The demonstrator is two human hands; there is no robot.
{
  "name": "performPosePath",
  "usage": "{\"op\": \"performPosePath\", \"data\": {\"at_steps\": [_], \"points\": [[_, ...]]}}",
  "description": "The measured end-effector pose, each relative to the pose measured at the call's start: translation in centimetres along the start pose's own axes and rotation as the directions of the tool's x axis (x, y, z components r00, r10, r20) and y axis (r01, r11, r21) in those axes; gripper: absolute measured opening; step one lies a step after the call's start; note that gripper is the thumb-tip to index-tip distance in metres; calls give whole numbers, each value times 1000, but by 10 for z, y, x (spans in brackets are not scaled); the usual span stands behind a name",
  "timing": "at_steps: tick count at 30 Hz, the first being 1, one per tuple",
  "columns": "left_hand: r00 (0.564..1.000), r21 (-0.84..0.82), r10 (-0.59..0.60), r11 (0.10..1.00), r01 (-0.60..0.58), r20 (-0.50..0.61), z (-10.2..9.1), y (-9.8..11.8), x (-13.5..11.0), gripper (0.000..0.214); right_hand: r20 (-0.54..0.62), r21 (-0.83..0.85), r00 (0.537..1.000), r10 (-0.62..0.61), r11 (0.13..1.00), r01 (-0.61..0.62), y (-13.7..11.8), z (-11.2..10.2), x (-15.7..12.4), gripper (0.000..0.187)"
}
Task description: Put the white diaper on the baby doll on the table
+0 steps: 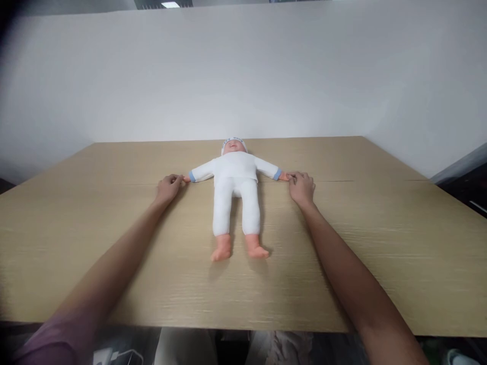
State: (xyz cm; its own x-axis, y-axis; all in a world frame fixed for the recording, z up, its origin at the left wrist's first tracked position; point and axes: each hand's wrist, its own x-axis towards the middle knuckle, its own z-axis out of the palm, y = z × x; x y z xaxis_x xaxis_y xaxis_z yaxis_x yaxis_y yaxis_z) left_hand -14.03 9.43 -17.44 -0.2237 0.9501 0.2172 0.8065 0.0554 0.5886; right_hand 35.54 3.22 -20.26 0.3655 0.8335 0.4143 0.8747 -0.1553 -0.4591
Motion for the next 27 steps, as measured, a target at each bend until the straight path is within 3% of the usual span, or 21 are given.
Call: {"op": "performPosePath", "data": {"at_steps": [14,18,20,23,25,27], "points": [[1000,-38,-9,999,8,-29,-1,5,-2,37,-58,39,998,-27,999,29,-3,-3,-1,37],[997,-142,9,990,-20,-80,-8,11,-17,40,-247,187,969,-6,981,54,-18,-16,-13,39],[992,-204,9,978,-36,-129,-17,18,-32,42,-329,343,942,61,937,59,-39,-31,-28,41],[984,-272,28,959,-76,-174,-39,38,-70,38,-313,542,945,90,835,100,-88,-76,-73,50],[981,-327,83,935,-139,-178,-58,58,-112,32,-318,573,948,32,803,165,-121,-118,-122,56],[966,-438,177,865,-244,-189,-74,77,-170,27,-288,530,958,3,834,156,-142,-160,-184,62]]}}
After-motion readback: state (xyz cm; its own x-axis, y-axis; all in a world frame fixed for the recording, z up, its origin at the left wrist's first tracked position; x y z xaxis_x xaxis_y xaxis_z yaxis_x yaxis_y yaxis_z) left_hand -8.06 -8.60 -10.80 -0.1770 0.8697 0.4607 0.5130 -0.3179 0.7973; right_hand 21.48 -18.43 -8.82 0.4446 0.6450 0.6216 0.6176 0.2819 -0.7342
